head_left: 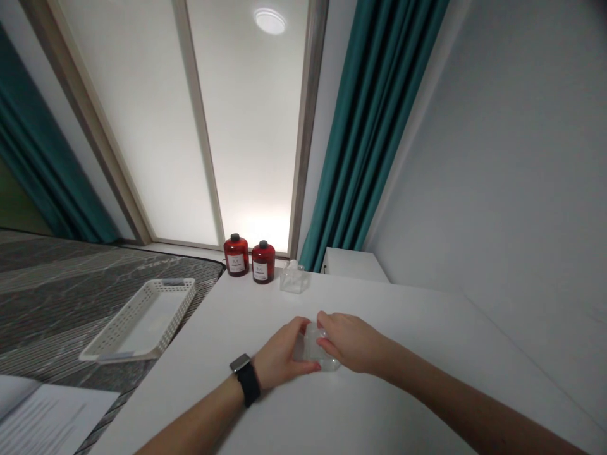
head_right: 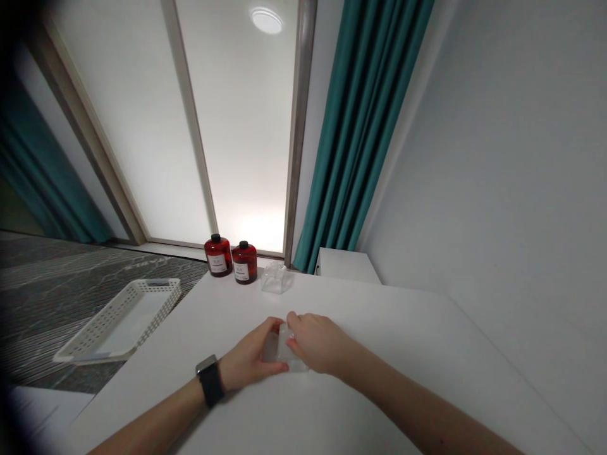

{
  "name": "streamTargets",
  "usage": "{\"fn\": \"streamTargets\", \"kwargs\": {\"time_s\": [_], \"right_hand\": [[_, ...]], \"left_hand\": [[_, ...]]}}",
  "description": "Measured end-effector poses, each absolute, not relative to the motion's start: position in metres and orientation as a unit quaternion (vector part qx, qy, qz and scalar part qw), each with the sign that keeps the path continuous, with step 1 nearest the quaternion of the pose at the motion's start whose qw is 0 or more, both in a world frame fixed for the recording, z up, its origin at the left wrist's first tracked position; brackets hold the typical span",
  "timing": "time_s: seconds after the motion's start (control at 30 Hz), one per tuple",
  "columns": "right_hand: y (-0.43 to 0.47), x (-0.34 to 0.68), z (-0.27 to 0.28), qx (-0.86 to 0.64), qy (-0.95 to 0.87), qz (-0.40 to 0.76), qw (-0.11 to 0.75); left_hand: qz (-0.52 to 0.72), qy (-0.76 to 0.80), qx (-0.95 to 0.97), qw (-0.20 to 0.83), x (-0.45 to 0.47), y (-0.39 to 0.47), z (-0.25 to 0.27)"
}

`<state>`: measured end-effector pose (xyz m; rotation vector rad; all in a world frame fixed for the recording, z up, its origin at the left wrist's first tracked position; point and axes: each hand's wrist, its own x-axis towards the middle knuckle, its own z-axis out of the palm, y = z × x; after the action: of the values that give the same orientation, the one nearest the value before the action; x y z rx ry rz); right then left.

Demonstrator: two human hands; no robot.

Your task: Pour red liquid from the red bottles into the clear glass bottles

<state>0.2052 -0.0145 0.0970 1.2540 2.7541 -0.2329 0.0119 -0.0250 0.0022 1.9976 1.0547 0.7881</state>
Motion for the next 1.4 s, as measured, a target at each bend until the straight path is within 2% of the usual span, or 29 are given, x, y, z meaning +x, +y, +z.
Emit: {"fn": "streamTargets", "kwargs": {"time_s": [0.27,0.5,0.77,1.0,1.17,1.4], "right_hand": [[-0.001,0.204,0.101,0.312,0.947,-0.052,0.053],[-0.005,0.201,0.100,0.357,0.930,-0.058,0.072],[-0.013,0.206,0.094,0.407,0.911,-0.034,0.061],[0.002,0.211,0.101,0.312,0.946,0.029,0.078],[0.004,0.205,0.100,0.326,0.937,0.028,0.120],[0.001,0.203,0.088,0.353,0.928,0.023,0.115]], "left_hand": [[0.292,0.334,0.793,0.417,-0.003,-0.009,0.005],[0.306,0.351,0.780,0.418,0.001,-0.017,0.004],[0.317,0.416,0.768,0.370,0.018,-0.031,0.001],[0.293,0.416,0.776,0.373,0.013,-0.023,0.005],[0.283,0.382,0.789,0.390,0.006,-0.020,0.004],[0.271,0.412,0.790,0.364,0.012,-0.029,0.004]]}}
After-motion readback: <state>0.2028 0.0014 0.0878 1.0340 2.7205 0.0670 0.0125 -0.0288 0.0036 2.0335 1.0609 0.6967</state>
